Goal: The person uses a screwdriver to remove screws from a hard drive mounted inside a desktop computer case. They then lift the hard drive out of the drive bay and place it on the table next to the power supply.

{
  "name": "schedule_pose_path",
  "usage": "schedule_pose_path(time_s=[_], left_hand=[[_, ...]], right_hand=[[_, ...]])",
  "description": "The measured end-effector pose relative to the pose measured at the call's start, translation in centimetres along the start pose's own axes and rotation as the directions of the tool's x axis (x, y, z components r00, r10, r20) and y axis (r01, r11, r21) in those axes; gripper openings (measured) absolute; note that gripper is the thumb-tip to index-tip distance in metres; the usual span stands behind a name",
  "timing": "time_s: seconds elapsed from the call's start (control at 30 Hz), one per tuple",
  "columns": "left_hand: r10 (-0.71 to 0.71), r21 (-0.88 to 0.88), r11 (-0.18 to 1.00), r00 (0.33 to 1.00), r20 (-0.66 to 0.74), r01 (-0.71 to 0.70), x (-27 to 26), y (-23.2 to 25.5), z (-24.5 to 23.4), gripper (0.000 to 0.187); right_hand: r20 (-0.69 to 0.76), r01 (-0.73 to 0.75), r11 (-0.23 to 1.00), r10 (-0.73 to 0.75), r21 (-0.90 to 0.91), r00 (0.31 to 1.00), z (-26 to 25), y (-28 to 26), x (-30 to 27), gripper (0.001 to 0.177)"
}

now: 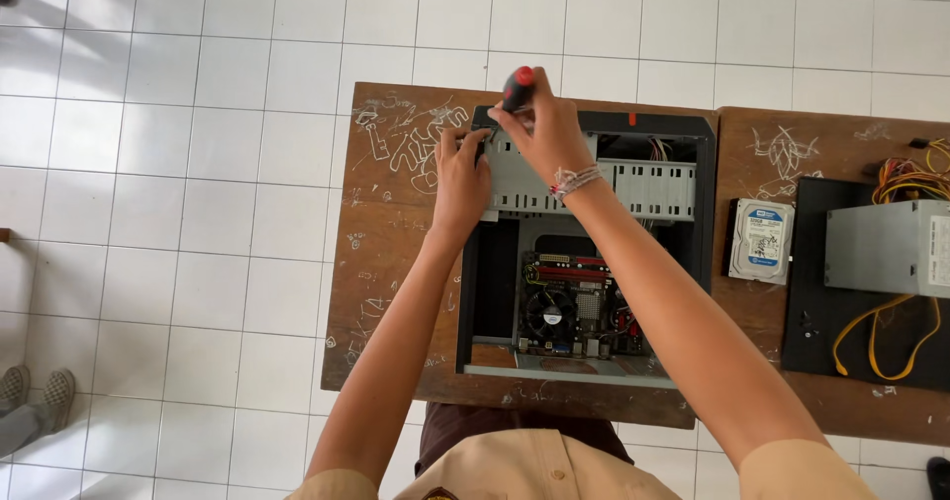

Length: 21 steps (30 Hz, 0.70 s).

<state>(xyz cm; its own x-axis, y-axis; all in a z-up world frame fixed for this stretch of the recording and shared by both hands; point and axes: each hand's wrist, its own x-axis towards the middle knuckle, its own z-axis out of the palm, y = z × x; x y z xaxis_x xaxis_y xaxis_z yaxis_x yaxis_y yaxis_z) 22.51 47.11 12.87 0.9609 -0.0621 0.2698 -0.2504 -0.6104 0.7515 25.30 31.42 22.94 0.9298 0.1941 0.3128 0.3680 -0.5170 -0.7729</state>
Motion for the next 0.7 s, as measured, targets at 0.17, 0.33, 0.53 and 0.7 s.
schedule_pose_path(time_s=[0.17,0.33,0.53,0.7], left_hand=[[0.045,-0.117,0.992,0.999,0.011,-0.044,2.1,1.7,-1.4,0.030],[0.082,-0.160,0.984,0.996,0.032,-0.076,3.5,2.7,-2.5,0.015],[0.078,-0.174,0.982,0.997,-0.001,-0.077,4.0,4.3,-3.0,0.018],[0.132,-0.142,0.981,0.991,0.001,-0.131,4.7,4.2,-2.9,0.008]], right_hand=[[0.040,-0.060,0.992,0.065,-0.108,0.997,0.9,0.7,1.6,0.040],[0.051,-0.078,0.989,0.085,-0.129,0.995,1.1,1.4,1.7,0.037],[0.043,0.020,0.996,-0.016,-0.084,0.999,0.3,1.4,1.4,0.020],[0.004,0.092,0.995,-0.092,0.024,0.996,-2.2,-2.7,1.4,0.054]])
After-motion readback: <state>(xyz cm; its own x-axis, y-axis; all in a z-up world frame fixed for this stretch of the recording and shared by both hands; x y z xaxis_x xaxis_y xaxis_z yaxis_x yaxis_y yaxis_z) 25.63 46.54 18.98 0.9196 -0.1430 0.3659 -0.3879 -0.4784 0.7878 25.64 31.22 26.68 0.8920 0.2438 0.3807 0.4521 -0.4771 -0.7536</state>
